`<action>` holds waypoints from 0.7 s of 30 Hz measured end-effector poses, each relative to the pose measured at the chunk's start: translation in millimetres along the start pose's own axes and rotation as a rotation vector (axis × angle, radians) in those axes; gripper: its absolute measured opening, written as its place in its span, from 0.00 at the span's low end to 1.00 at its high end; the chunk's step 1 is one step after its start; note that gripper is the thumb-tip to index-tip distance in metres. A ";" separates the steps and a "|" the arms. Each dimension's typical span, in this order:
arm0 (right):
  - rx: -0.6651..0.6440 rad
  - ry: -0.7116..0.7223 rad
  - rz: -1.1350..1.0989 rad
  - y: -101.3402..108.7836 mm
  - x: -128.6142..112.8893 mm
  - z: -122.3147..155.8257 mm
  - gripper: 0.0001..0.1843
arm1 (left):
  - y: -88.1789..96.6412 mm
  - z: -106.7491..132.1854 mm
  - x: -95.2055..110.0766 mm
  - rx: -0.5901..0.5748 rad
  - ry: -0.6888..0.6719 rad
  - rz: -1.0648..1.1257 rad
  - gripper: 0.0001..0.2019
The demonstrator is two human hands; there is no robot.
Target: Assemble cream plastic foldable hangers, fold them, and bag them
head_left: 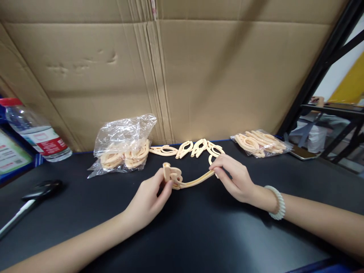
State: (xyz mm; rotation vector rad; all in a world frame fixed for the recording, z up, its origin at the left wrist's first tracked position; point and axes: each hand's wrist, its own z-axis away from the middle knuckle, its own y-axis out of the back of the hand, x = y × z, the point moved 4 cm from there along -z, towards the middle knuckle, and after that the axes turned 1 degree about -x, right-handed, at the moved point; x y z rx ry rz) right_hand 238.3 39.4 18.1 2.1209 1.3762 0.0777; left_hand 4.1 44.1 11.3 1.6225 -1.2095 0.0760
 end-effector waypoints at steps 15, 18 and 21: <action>-0.318 0.344 0.411 -19.4 -23.4 1.9 0.08 | -22.3 6.1 4.7 0.067 0.421 0.873 0.10; -0.351 0.299 0.405 -23.1 -24.8 1.5 0.13 | -22.4 5.8 5.1 0.042 0.425 0.884 0.11; -0.389 0.270 0.457 -26.9 -24.8 1.6 0.15 | -22.9 5.7 3.9 0.036 0.451 0.876 0.13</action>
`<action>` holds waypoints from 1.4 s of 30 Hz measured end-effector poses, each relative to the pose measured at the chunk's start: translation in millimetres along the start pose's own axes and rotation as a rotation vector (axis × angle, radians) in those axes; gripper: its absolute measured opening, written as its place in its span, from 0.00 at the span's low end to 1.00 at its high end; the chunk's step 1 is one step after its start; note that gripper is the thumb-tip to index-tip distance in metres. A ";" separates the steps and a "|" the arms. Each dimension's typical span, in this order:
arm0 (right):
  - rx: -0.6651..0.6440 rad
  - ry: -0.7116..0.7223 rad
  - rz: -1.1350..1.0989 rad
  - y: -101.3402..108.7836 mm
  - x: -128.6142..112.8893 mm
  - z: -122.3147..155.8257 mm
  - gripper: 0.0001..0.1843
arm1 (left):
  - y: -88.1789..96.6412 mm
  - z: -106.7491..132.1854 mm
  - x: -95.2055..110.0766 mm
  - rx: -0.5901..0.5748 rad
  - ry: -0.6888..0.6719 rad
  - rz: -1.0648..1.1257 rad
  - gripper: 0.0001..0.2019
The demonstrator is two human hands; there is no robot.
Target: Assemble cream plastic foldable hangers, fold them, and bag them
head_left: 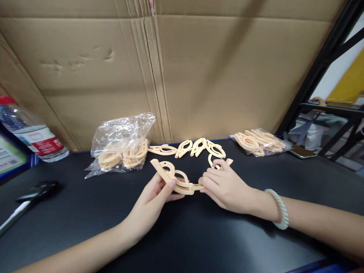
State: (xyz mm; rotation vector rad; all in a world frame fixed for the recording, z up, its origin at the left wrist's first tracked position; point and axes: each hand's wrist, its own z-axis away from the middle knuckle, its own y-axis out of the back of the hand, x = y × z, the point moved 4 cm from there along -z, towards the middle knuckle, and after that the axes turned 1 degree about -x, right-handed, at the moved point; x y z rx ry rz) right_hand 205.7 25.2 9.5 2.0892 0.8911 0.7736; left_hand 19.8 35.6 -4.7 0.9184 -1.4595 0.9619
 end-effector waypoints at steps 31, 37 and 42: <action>0.139 0.274 0.249 18.1 -19.5 -2.2 0.13 | 2.4 -4.4 0.4 -0.016 0.125 -0.010 0.13; 0.154 0.249 0.149 19.0 -14.4 -0.6 0.11 | 4.9 -5.4 2.9 0.012 0.147 0.073 0.14; 0.159 0.136 0.051 12.8 -4.6 3.7 0.10 | 5.6 -5.8 2.9 0.049 0.144 0.116 0.13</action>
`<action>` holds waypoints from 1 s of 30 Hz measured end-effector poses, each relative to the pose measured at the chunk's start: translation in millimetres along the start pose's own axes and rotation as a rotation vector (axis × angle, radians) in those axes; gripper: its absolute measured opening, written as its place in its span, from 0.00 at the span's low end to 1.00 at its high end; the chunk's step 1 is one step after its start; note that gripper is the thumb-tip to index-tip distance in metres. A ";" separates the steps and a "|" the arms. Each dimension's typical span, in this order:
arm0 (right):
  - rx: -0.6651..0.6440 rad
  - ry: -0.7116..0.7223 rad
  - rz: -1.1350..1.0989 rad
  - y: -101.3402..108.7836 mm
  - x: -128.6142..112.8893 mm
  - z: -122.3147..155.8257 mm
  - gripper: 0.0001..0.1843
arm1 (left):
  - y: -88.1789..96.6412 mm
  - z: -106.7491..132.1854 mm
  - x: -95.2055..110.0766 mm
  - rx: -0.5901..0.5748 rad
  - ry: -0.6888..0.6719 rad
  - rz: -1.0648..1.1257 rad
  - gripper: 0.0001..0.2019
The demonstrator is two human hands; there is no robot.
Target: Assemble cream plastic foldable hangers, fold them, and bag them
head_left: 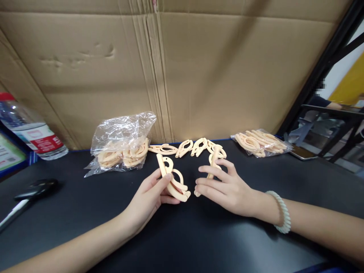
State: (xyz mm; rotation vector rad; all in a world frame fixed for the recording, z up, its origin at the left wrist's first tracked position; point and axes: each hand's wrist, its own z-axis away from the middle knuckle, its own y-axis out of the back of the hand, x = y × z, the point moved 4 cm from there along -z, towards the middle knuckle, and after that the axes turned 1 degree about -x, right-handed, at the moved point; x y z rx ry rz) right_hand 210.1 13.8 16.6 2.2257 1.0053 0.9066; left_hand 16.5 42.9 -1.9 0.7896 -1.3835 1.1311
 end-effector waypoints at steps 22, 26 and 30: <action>-0.257 -0.394 -0.130 -20.7 19.5 11.4 0.08 | -6.6 -0.6 3.2 -0.098 -0.028 -0.088 0.18; -0.217 -0.281 -0.195 -15.3 12.7 6.5 0.12 | -6.7 -0.8 2.4 -0.123 -0.009 -0.117 0.17; -0.207 -0.009 -0.225 -8.3 -1.2 1.2 0.19 | -8.4 -1.1 2.8 -0.164 -0.027 -0.166 0.16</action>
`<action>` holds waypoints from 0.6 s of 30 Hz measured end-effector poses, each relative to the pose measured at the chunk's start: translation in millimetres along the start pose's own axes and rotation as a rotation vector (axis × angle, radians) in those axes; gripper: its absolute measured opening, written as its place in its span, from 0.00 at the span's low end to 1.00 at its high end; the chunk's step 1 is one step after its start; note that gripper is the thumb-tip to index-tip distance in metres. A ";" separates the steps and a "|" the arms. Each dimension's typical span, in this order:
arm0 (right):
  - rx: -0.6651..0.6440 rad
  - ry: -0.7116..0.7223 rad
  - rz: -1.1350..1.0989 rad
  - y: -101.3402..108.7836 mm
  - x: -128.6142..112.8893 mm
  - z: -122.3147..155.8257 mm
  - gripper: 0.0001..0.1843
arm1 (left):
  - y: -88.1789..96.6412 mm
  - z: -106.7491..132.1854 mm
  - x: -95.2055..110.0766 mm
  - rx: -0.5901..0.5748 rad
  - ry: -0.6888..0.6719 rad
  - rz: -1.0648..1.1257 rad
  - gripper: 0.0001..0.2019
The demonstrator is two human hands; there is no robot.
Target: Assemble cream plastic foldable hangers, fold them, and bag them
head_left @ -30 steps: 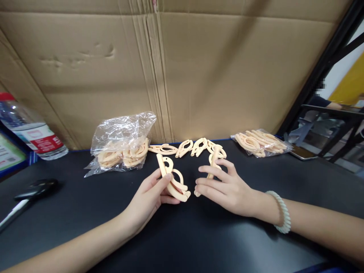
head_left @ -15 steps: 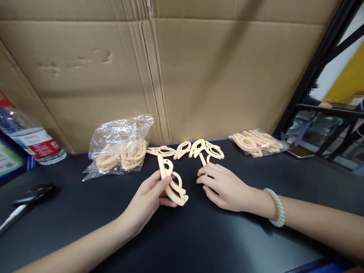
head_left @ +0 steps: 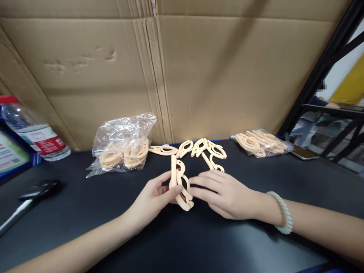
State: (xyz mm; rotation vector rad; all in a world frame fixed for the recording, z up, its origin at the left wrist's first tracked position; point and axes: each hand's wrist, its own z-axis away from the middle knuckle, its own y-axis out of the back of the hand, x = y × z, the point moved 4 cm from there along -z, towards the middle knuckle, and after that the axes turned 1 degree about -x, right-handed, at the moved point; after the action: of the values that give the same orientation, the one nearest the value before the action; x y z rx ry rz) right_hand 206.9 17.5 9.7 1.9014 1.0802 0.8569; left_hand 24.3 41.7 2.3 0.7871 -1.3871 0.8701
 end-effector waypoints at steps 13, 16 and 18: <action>-0.038 0.059 0.008 0.1 -1.9 -2.0 0.15 | 1.5 -1.3 -2.4 -0.011 -0.043 -0.103 0.20; -0.023 0.018 -0.071 0.6 -0.5 -1.2 0.17 | 1.8 -1.8 -2.3 -0.002 -0.048 -0.109 0.19; 0.027 -0.066 -0.168 3.0 0.7 -0.7 0.20 | 1.2 -1.2 -2.0 -0.015 -0.060 -0.117 0.18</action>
State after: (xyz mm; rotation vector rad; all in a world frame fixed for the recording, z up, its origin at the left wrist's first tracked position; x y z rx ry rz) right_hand 207.7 17.3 12.7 1.8183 1.1978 0.6840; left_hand 23.8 43.1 0.2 0.8801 -1.3837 0.7503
